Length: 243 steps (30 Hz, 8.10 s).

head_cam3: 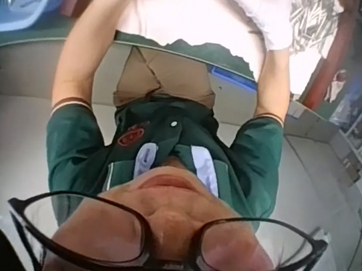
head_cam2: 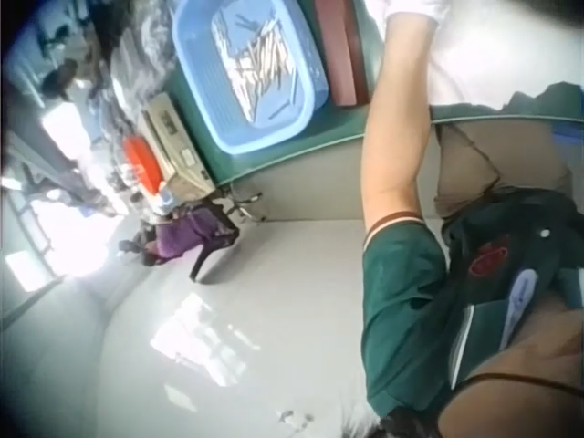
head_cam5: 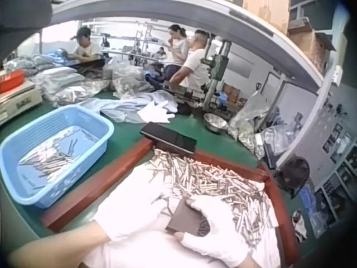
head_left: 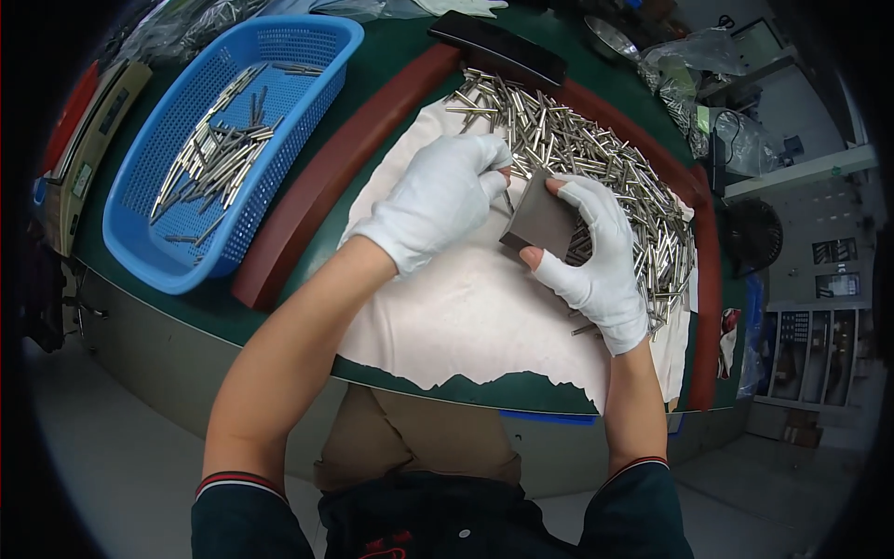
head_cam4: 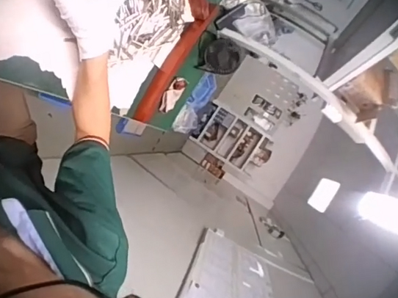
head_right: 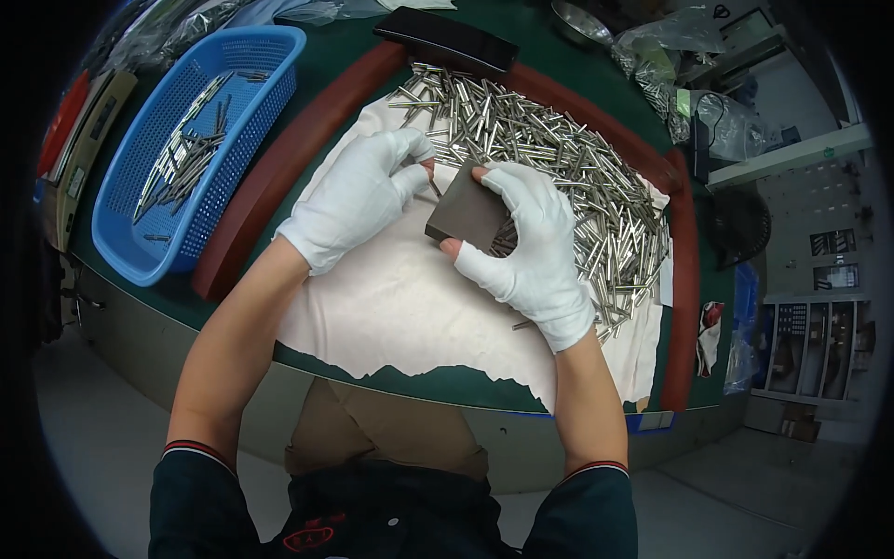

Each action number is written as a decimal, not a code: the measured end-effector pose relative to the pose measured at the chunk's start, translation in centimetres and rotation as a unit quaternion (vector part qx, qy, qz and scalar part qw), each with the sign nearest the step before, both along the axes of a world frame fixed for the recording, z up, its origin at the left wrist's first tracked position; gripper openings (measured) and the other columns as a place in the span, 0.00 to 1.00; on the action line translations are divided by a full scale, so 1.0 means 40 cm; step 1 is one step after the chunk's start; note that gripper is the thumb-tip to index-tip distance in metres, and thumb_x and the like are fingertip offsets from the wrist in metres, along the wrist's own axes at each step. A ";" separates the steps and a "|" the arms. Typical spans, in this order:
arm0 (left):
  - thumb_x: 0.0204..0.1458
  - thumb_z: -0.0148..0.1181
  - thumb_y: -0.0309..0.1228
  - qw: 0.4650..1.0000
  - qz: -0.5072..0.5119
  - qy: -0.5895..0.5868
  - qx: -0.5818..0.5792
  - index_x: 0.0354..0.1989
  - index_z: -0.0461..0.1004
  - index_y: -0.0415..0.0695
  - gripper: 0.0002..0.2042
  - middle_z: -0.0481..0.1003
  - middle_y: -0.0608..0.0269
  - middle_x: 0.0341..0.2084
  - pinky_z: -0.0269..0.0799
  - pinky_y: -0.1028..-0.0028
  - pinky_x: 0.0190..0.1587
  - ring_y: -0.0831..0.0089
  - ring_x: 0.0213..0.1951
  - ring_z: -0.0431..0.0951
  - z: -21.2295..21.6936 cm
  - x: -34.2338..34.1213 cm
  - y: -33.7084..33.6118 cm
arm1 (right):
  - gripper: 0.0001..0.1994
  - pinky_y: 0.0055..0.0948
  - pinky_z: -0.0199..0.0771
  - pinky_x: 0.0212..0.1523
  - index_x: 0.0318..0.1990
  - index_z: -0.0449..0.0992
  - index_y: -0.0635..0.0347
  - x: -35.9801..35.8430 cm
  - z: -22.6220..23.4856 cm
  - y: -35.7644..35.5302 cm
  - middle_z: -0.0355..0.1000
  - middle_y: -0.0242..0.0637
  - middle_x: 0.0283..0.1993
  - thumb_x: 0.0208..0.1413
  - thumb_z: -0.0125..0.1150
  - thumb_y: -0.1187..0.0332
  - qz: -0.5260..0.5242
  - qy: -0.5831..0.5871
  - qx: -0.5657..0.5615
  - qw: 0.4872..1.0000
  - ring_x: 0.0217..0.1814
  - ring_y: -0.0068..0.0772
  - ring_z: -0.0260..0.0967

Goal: Manually inspecting small metal pins and using an abrasive block to clean or finish them on a workbench.

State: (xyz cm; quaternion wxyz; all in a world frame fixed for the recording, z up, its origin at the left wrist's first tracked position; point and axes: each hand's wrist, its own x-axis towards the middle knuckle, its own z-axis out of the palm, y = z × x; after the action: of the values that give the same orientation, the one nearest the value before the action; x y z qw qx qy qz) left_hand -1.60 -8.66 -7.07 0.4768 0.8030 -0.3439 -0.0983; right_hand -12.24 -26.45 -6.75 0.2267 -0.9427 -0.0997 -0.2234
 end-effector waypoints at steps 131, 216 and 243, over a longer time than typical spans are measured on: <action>0.54 0.57 0.37 0.853 0.262 -0.224 0.391 0.22 0.75 0.39 0.15 0.73 0.47 0.18 0.67 0.62 0.26 0.51 0.23 0.74 0.155 0.142 0.529 | 0.31 0.38 0.68 0.46 0.48 0.72 0.60 -0.005 0.031 -0.125 0.70 0.40 0.46 0.34 0.74 0.59 -0.214 -0.261 -0.023 0.941 0.46 0.43 0.68; 0.45 0.51 0.67 0.912 -0.099 -0.373 0.137 0.69 0.42 0.39 0.53 0.45 0.37 0.67 0.38 0.52 0.67 0.40 0.67 0.46 0.136 -0.137 0.021 | 0.27 0.32 0.71 0.45 0.47 0.74 0.59 -0.025 0.025 -0.208 0.74 0.37 0.46 0.38 0.75 0.58 -0.275 -0.327 -0.018 0.904 0.45 0.37 0.70; 0.51 0.50 0.60 0.914 -0.188 -0.310 0.182 0.69 0.47 0.41 0.44 0.48 0.38 0.66 0.36 0.52 0.68 0.44 0.67 0.49 0.013 -0.140 0.025 | 0.29 0.38 0.67 0.45 0.43 0.73 0.60 -0.011 0.023 -0.198 0.71 0.37 0.42 0.34 0.74 0.52 -0.261 -0.333 -0.022 0.906 0.41 0.41 0.70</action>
State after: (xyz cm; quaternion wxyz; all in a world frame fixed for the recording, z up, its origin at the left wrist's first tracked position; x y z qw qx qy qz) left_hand -7.18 -7.65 -6.56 0.1647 0.7866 -0.5950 0.0068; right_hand -12.67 -34.38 -5.82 0.0931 -0.8103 0.0752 -0.5737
